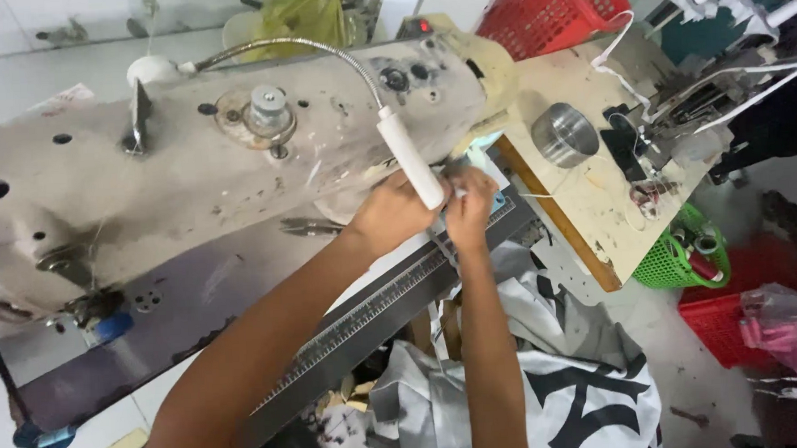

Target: Thread an industrial sewing machine by guiding the thread through the tension discs, guides, and the needle eye.

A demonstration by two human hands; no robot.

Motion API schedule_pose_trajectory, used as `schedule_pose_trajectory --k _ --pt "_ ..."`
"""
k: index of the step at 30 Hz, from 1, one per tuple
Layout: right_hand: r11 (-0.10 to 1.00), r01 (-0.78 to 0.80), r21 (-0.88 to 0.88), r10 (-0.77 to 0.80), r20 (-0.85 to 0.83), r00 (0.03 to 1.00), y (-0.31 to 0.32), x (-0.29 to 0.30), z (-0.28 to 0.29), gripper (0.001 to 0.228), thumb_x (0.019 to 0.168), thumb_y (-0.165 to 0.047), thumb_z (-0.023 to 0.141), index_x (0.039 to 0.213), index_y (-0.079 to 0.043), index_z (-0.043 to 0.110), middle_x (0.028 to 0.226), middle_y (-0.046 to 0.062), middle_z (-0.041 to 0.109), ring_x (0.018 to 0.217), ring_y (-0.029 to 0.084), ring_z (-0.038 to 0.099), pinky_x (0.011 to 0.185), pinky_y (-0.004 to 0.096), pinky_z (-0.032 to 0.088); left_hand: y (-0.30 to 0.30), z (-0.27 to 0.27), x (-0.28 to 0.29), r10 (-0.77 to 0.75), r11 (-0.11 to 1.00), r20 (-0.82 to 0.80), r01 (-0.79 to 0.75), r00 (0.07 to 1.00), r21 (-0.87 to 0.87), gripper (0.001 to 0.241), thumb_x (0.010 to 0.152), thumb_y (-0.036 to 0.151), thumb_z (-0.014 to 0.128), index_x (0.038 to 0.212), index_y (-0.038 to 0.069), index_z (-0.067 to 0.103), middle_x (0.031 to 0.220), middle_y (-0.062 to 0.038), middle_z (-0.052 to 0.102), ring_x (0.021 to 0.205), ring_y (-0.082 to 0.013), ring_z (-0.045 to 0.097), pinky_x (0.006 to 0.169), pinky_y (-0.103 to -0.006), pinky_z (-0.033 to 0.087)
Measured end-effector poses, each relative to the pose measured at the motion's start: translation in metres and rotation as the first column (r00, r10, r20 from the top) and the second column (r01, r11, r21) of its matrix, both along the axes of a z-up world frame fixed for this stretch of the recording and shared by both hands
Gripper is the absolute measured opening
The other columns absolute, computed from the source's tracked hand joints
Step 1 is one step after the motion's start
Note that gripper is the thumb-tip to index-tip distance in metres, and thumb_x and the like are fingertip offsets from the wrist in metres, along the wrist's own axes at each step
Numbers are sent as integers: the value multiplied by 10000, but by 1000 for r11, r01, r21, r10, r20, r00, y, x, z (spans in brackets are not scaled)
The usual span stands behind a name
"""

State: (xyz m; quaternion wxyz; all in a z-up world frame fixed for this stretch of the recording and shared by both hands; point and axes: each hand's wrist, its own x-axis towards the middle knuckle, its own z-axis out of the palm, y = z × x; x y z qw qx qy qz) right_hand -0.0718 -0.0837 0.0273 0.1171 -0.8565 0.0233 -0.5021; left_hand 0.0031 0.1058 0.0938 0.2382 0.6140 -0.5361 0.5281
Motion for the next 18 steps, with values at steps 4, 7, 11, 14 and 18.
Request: schedule_pose_trajectory --k 4,7,11,14,18 --pt "986 -81 143 77 32 997 -25 0 -39 159 969 -40 599 814 -72 602 746 61 522 699 315 538 786 435 383 -7 -6 1 12 998 -99 -5 995 66 75 700 38 672 754 83 700 639 -104 668 565 -245 659 719 -392 488" --pt "928 -224 297 168 202 965 2 -19 -27 254 1072 -98 509 830 -60 573 778 10 487 722 177 446 806 379 362 -18 -16 -2 125 983 -83 -113 989 144 114 697 29 688 786 94 714 684 -115 675 619 -304 642 639 -469 473" --pt "899 185 397 -183 -42 982 -14 -40 -58 298 1088 -213 574 832 -77 645 760 156 623 759 391 621 788 433 466 -40 -28 -3 263 728 -93 -134 960 672 453 870 53 600 1321 33 630 839 -105 718 725 -228 668 644 -365 493" --pt "802 224 553 -145 -183 972 -16 -49 -64 294 1089 -149 519 838 -38 625 739 164 635 735 368 612 788 463 482 -56 -31 -10 282 667 -160 -74 946 741 502 877 42 592 1377 11 577 907 -150 719 811 -273 686 694 -416 518" --pt "813 226 537 -106 -244 964 12 -61 -22 324 1089 -107 524 768 -67 507 657 38 487 627 220 436 755 338 412 -58 -29 -18 296 686 -278 -1 914 728 479 850 -1 617 1328 -33 597 1026 -220 715 975 -376 719 740 -520 550"
